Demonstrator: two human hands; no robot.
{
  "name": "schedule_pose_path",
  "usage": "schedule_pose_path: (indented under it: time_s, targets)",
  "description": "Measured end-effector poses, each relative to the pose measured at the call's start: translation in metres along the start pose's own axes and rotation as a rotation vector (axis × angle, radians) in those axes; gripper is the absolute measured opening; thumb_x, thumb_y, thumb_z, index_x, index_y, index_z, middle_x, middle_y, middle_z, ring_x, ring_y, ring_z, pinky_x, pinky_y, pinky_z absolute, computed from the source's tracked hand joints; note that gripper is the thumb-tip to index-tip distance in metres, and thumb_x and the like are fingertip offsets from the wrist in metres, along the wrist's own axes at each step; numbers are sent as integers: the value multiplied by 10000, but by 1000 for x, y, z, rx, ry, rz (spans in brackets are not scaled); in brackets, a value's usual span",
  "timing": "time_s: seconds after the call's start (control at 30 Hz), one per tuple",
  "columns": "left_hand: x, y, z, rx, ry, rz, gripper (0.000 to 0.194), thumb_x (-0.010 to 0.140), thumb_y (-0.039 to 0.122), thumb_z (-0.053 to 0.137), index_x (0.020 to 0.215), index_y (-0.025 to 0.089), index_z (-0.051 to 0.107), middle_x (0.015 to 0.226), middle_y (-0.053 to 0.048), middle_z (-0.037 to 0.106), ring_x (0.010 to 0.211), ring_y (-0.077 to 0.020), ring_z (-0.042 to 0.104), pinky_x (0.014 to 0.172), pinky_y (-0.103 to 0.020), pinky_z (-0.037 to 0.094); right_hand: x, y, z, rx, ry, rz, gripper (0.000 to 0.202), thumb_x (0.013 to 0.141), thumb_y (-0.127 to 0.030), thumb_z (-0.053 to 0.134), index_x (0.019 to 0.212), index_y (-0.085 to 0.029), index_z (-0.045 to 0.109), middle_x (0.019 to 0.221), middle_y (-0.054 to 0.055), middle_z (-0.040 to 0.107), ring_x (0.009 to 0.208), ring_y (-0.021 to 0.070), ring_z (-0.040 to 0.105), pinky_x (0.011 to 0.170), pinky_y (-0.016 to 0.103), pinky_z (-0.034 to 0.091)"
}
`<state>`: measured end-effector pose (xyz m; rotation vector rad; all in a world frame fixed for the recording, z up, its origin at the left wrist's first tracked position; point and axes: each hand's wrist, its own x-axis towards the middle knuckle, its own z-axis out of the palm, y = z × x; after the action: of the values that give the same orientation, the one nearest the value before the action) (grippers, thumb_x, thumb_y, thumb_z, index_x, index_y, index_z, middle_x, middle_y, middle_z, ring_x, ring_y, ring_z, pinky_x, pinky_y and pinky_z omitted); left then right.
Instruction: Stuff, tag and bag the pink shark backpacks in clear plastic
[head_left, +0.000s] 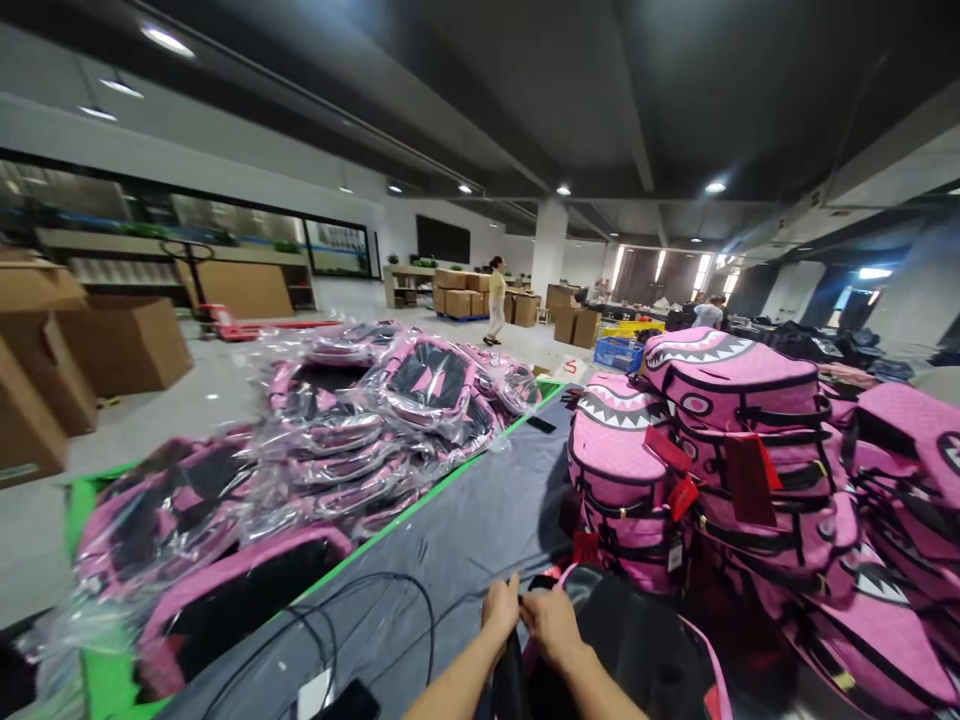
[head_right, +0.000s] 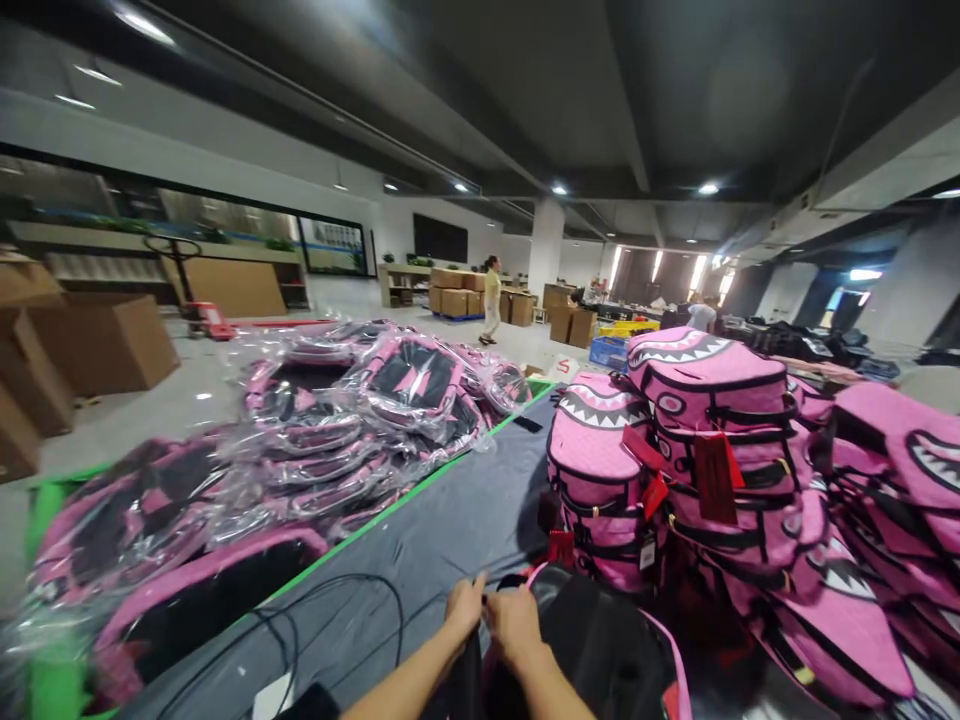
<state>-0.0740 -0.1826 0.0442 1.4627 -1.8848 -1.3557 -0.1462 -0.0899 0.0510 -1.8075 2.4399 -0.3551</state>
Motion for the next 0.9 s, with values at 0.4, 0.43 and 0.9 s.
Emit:
schedule_pose_path:
  time_s: [0.4, 0.43, 0.9]
  targets:
    - [14, -8, 25, -364, -191, -154, 585, 772, 747, 479, 464, 259, 377, 379, 21, 332, 404, -213, 505, 497, -349, 430, -21, 70, 47, 397, 165, -70, 355, 1007, -354, 391, 948, -246, 724, 681, 25, 641, 649, 193, 636, 639, 266, 484]
    - [9, -1, 19, -417, -221, -126, 591, 753, 782, 481, 505, 248, 422, 416, 30, 362, 416, -181, 486, 501, -325, 434, -17, 69, 31, 478, 201, -35, 387, 1031, -353, 339, 1092, -253, 708, 693, 11, 632, 648, 177, 633, 636, 253, 484]
    - [-37, 108, -30, -286, -483, 602, 589, 670, 720, 687, 847, 164, 766, 974, -61, 620, 895, -194, 561, 807, -295, 470, -86, 46, -75, 114, 219, 236, 104, 792, -123, 638, 761, -193, 709, 874, 65, 631, 861, 204, 583, 684, 265, 427]
